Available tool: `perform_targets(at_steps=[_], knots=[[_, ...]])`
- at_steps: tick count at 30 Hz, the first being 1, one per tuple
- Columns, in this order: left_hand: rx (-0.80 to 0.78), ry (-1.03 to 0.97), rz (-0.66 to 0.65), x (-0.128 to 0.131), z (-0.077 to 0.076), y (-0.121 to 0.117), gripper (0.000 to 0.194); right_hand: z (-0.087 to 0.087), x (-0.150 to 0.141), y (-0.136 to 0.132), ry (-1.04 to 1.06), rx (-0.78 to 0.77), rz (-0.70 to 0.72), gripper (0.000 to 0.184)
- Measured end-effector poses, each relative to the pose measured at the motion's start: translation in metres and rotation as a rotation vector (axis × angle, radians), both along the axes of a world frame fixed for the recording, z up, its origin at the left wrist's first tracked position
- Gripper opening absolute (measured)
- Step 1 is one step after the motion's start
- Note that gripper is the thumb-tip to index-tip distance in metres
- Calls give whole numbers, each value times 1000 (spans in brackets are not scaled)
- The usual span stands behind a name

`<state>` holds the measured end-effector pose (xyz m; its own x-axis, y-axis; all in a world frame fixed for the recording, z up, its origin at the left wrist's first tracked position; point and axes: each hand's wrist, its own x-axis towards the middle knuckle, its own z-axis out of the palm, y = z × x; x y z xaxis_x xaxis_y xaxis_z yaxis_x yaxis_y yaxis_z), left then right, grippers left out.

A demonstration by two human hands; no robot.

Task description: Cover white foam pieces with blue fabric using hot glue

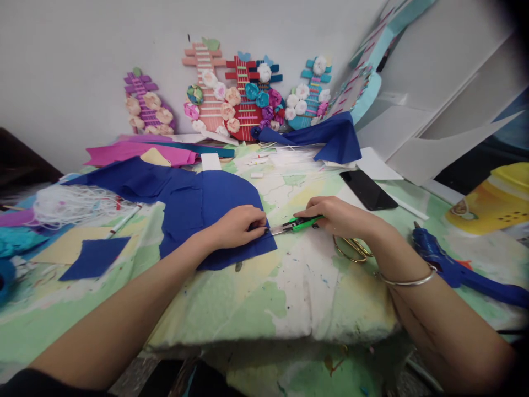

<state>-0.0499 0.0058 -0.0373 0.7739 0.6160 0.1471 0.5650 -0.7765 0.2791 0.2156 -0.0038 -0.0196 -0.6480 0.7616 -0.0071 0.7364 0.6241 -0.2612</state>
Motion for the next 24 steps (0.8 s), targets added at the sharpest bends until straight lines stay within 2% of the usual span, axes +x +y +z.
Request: perform_targets(at_steps=[19,24], knots=[[53,33,-1,1,-3,0,18,3,4,-9,11,-34,-18,69],[54,39,-14,1,-3,0,18,6,8,-9,25,-51,8,64]])
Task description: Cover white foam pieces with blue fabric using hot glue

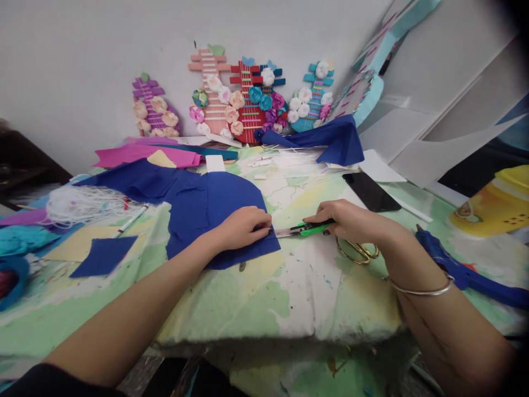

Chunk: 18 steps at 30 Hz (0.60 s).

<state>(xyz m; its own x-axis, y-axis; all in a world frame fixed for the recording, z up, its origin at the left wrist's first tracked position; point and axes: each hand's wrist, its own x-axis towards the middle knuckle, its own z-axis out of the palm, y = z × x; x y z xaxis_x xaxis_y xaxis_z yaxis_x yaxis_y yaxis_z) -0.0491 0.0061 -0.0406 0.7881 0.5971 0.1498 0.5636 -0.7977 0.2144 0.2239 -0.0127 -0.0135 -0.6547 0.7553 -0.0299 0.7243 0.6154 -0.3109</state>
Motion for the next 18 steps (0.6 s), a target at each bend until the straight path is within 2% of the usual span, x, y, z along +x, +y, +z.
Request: perform_targets(at_steps=[9,18], knots=[[-27,-16,-1,0,0,2,17,0,14,1,-24,12,-45,69],[-91,-87,8,-2,1,1,17,1,13,2,-18,6,-34,63]])
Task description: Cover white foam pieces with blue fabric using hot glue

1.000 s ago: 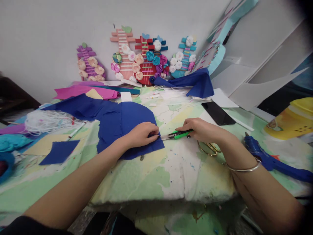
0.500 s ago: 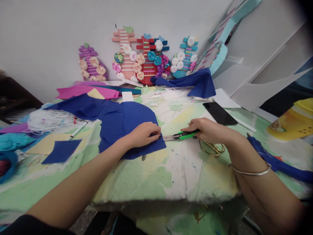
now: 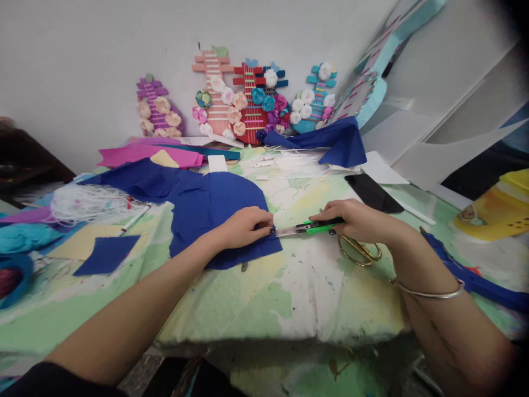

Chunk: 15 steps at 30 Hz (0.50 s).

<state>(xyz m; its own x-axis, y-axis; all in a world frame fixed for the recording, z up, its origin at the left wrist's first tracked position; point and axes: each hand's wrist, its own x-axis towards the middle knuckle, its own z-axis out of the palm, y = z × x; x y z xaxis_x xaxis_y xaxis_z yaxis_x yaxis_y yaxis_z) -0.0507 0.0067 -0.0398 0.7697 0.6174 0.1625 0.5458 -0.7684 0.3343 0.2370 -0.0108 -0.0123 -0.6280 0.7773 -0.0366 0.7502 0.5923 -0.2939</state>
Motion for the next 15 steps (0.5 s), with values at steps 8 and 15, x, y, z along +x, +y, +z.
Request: perform_targets(at_steps=[8,15], knots=[[-19,-26,-13,0,1,0,18,4,-6,-8,-33,-30,-8,59],[-150,-148,19,-2,2,-1,15,2,4,-4,15,7,-41,57]])
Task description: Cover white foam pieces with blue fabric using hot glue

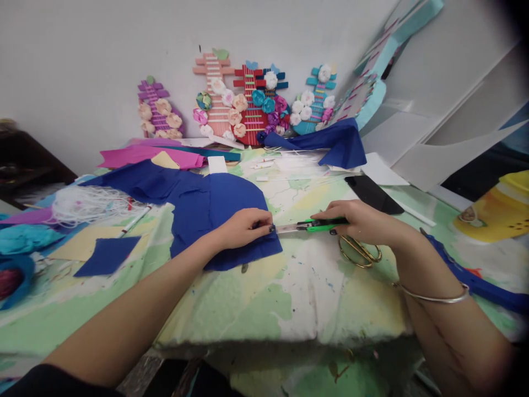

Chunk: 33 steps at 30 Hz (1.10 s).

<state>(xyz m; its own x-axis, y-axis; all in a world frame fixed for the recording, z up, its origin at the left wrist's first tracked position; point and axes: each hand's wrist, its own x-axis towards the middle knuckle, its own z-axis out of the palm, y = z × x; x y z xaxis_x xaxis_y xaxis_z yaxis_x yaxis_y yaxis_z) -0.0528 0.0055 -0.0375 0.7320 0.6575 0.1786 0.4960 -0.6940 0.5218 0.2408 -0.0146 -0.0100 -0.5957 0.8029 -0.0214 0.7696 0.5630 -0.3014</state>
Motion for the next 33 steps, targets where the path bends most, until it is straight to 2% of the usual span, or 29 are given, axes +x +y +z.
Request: perform_targets(at_steps=[7,23,33], knots=[[0,-96,31,0,1,-1,14,-3,-3,2,42,26,21,58],[17,-55,4,1,-1,0,13,-3,-23,-3,55,1,92,55],[7,-7,29,3,1,-2,17,-5,-19,-1,75,8,86,58]])
